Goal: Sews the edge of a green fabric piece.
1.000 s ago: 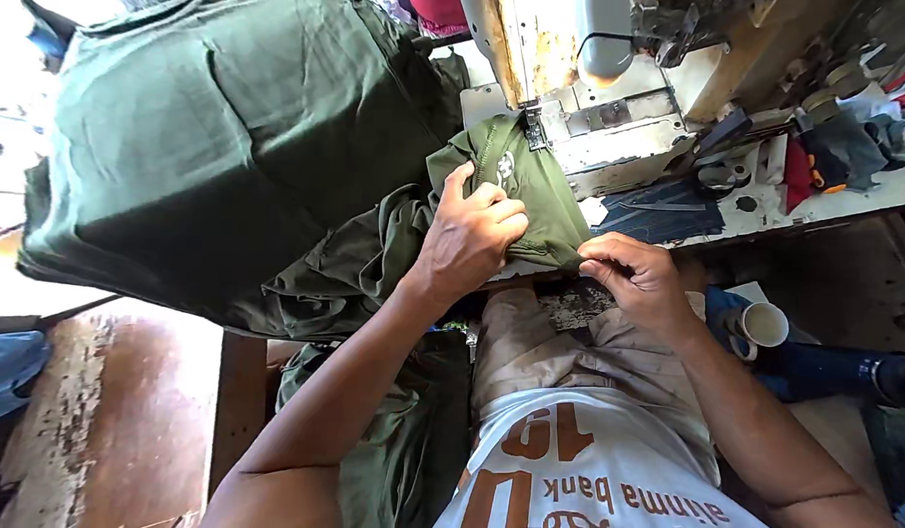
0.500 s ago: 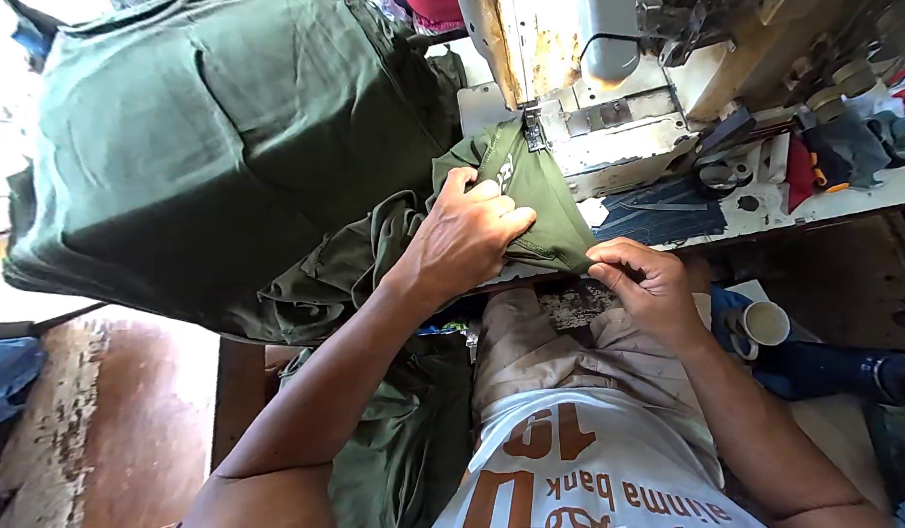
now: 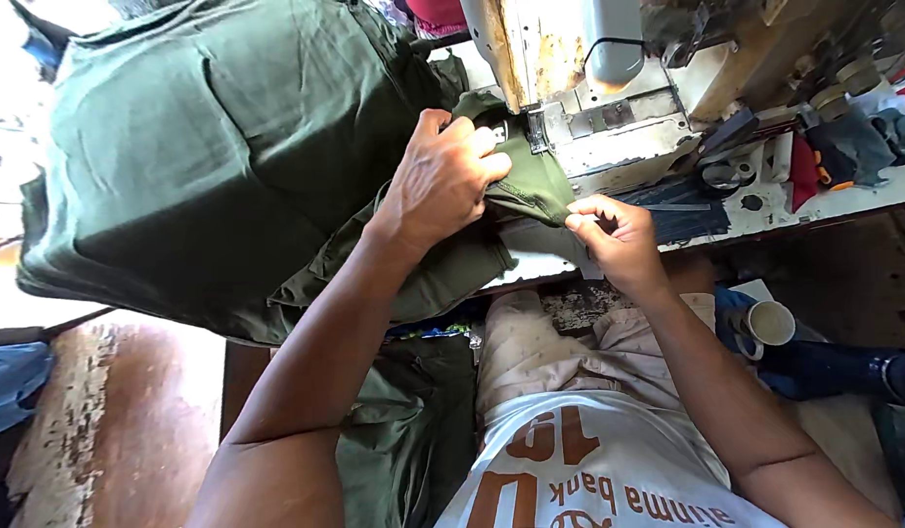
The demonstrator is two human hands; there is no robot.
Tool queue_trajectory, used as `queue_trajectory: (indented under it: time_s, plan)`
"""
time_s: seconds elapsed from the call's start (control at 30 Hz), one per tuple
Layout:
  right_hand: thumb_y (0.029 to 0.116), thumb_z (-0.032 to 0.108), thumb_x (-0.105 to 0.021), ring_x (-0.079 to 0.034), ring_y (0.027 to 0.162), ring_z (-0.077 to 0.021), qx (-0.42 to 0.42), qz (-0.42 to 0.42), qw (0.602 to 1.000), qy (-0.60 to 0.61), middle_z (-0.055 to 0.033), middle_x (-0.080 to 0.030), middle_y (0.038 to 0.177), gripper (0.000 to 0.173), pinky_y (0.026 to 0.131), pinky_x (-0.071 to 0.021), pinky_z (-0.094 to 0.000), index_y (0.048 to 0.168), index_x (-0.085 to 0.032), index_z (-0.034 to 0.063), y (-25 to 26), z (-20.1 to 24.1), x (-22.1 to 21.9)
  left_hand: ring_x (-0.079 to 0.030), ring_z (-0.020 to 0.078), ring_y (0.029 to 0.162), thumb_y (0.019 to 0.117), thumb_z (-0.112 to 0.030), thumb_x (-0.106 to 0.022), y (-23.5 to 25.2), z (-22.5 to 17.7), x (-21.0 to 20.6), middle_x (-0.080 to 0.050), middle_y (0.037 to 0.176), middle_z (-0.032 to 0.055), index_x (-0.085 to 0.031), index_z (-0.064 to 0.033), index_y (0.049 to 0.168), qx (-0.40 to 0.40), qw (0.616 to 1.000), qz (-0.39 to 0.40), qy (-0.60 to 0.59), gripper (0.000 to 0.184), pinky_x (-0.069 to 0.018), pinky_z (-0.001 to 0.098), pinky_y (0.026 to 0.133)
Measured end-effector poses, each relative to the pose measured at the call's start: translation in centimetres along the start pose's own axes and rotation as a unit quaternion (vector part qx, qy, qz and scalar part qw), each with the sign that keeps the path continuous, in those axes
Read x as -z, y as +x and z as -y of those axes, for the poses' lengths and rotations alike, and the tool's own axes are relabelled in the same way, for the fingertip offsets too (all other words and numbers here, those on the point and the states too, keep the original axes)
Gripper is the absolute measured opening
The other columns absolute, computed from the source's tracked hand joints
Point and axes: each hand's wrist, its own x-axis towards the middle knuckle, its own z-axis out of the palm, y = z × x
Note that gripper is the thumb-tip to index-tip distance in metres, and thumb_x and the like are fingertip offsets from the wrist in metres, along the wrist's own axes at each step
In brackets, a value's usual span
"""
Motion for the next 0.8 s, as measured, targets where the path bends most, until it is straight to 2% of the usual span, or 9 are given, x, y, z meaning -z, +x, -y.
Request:
queue_trajectory:
  time_s: [0.17,0.27,0.3,0.4,0.53,0.63,0.67,0.73,0.8]
  plan:
    - [0.0978,0.006,-0.066,-0.058,0.061,-0.0065,0.035,-0.016,0.999,0.035,-0.0046,-0.071,0.089,0.013,0.054,-0.0507,-0.0226,0.108,-0.072,-0.0002,2.8,-0.5,-1.4,-0.060,0.0406,0.108,0.0919,-0.014,-0.055,0.3,2.3,0.3,-0.065,0.107,0.0160,-0.069,-0.0106,0.115,0.008,1.000,0.000,-0.025,0.027,-0.0379,0.0627,0.103]
    - [0.0973,0.003,-0.066,-0.067,0.076,-0.0084,0.074,-0.019,0.996,0.041,-0.0084,-0.073,0.099,0.014,0.069,-0.0581,-0.0241,0.109,-0.071,-0.0027,3.9,-0.9,-1.9,-0.062,0.0404,0.109,0.0876,-0.056,-0.069,-0.5,2.9,3.1,-0.067,0.110,0.0155,-0.065,-0.0151,0.128,0.067,0.995,0.060,-0.049,0.058,-0.0385,0.0679,0.102]
    - [0.0975,0.002,-0.065,-0.069,0.081,-0.0096,0.086,-0.019,0.995,0.040,-0.0094,-0.073,0.101,0.014,0.075,-0.0591,-0.0252,0.109,-0.071,-0.0031,4.2,-1.1,-1.9,-0.064,0.0408,0.105,0.0848,-0.063,-0.070,-0.9,3.1,4.3,-0.068,0.107,0.0160,-0.065,-0.0136,0.124,0.082,0.993,0.075,-0.045,0.063,-0.0414,0.0682,0.097]
    - [0.0987,0.001,-0.063,-0.070,0.091,-0.0125,0.109,-0.001,0.993,0.035,-0.0109,-0.073,0.105,0.014,0.083,-0.0591,-0.0280,0.109,-0.071,-0.0032,4.8,-1.6,-1.9,-0.062,0.0405,0.094,0.0871,-0.035,-0.068,-2.4,2.8,7.2,-0.063,0.092,0.0152,-0.063,-0.0070,0.090,0.044,0.996,0.061,-0.047,0.028,-0.0414,0.0646,0.090]
    - [0.1005,0.005,-0.060,-0.068,0.095,-0.0108,0.119,0.128,0.981,-0.090,-0.0076,-0.071,0.112,0.016,0.085,-0.0584,-0.0283,0.110,-0.072,0.0025,3.3,0.2,0.2,-0.065,0.0309,0.108,0.0901,-0.029,-0.068,-3.1,-2.0,7.5,-0.070,0.096,0.0081,-0.067,-0.0104,0.084,-0.037,0.980,-0.019,-0.192,0.019,-0.0481,0.0555,0.103]
    - [0.0959,0.000,-0.064,-0.067,0.105,-0.0139,0.161,0.200,0.958,-0.127,-0.0065,-0.071,0.113,0.018,0.095,-0.0579,-0.0331,0.110,-0.073,0.0036,0.2,1.9,1.5,-0.065,0.0150,0.079,0.0926,-0.031,-0.073,-3.3,-5.6,4.5,-0.066,0.082,0.0011,-0.068,-0.0117,0.085,-0.054,0.952,-0.056,-0.295,0.021,-0.0549,0.0364,0.069]
    - [0.0962,0.000,-0.064,-0.067,0.108,-0.0148,0.171,0.200,0.957,-0.119,-0.0068,-0.071,0.113,0.016,0.097,-0.0583,-0.0339,0.109,-0.073,0.0028,-0.7,2.1,1.7,-0.065,0.0122,0.076,0.0910,-0.034,-0.077,-3.2,-6.4,3.3,-0.067,0.082,0.0004,-0.071,-0.0113,0.089,-0.052,0.944,-0.078,-0.317,0.024,-0.0549,0.0326,0.066]
    - [0.0974,0.001,-0.066,-0.069,0.107,-0.0156,0.181,0.168,0.964,-0.101,-0.0079,-0.071,0.111,0.011,0.096,-0.0594,-0.0338,0.106,-0.073,0.0007,-2.0,2.0,1.9,-0.065,0.0187,0.097,0.0853,-0.046,-0.081,-2.8,-7.3,0.6,-0.070,0.102,0.0042,-0.073,-0.0147,0.114,-0.048,0.956,-0.111,-0.269,0.043,-0.0523,0.0402,0.088]
    - [0.0971,0.002,-0.067,-0.069,0.105,-0.0158,0.178,0.133,0.970,-0.097,-0.0089,-0.071,0.109,0.011,0.094,-0.0603,-0.0332,0.106,-0.073,-0.0007,-2.9,1.7,2.0,-0.055,0.0304,0.129,0.0889,-0.046,-0.074,-2.5,-6.9,-2.0,-0.061,0.138,0.0077,-0.060,-0.0247,0.144,-0.049,0.982,-0.079,-0.166,0.061,-0.0300,0.0600,0.118]
